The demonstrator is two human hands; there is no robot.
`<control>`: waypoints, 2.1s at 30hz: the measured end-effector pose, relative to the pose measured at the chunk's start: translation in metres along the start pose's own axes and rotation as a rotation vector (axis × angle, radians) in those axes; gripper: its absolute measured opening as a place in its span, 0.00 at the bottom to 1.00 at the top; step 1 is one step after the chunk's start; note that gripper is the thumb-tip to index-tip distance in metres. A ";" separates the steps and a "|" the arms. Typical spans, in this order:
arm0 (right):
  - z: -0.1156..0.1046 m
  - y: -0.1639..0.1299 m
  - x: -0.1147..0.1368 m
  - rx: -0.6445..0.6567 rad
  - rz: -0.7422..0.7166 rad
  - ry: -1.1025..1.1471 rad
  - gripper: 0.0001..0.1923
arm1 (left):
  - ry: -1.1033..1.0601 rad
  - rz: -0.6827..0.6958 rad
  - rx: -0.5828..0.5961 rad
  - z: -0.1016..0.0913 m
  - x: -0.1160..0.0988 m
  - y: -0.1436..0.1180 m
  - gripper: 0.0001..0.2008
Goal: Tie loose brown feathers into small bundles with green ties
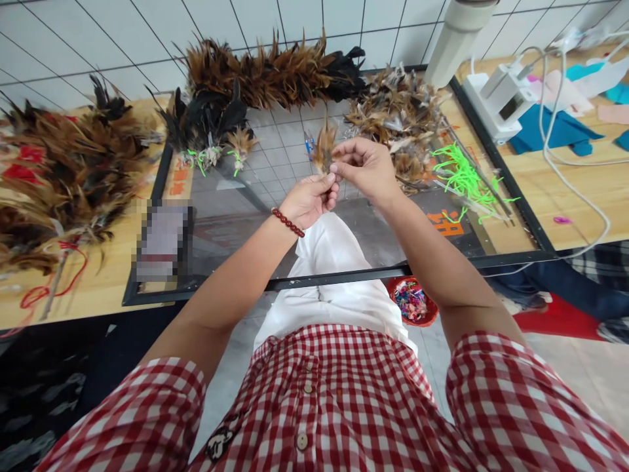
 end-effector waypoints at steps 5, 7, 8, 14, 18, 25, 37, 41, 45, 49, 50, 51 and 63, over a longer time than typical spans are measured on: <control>-0.061 0.010 0.003 -0.188 -0.004 -0.327 0.06 | -0.080 0.073 -0.071 -0.008 -0.010 0.002 0.08; -0.063 0.010 -0.003 -0.043 0.035 -0.525 0.03 | -0.122 0.093 -0.115 -0.014 -0.012 0.004 0.08; -0.059 0.008 -0.008 0.048 0.046 -0.606 0.02 | -0.137 0.102 -0.132 -0.017 -0.013 0.005 0.08; -0.033 0.000 -0.020 0.185 0.011 -0.775 0.07 | -0.160 0.133 -0.191 -0.024 -0.016 0.007 0.08; -0.042 0.004 -0.015 0.098 0.090 -0.592 0.07 | -0.166 0.159 -0.214 -0.027 -0.020 0.006 0.09; -0.051 0.006 -0.033 0.023 0.336 0.066 0.14 | -0.178 0.164 -0.210 -0.026 -0.021 0.004 0.09; -0.041 0.005 -0.023 0.027 0.224 0.165 0.16 | -0.133 0.170 -0.160 -0.021 -0.022 0.004 0.07; -0.013 -0.003 -0.009 0.157 0.177 0.136 0.18 | -0.073 0.099 -0.101 -0.015 -0.014 0.004 0.05; 0.006 -0.010 0.008 0.209 0.078 0.102 0.21 | -0.028 0.034 -0.059 -0.011 -0.007 0.004 0.06; 0.007 -0.012 0.011 0.170 0.037 0.080 0.20 | 0.020 -0.002 -0.012 -0.006 -0.003 0.003 0.06; 0.006 -0.012 0.010 0.163 0.036 0.075 0.20 | 0.035 -0.006 -0.001 -0.004 -0.003 0.003 0.06; 0.007 -0.011 0.008 0.163 0.040 0.069 0.20 | 0.050 -0.006 0.010 -0.003 -0.003 0.002 0.07; -0.040 0.003 0.005 0.134 -0.164 -0.471 0.04 | -0.199 0.116 -0.053 -0.018 -0.028 0.009 0.12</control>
Point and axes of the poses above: each hand's wrist, its own y-axis towards the middle knuckle, its own z-axis out of the palm, x = y × z, the point moved 9 cm from there along y, towards the middle knuckle, and after that the axes turned 8 degrees about -y, right-handed, at the moved point
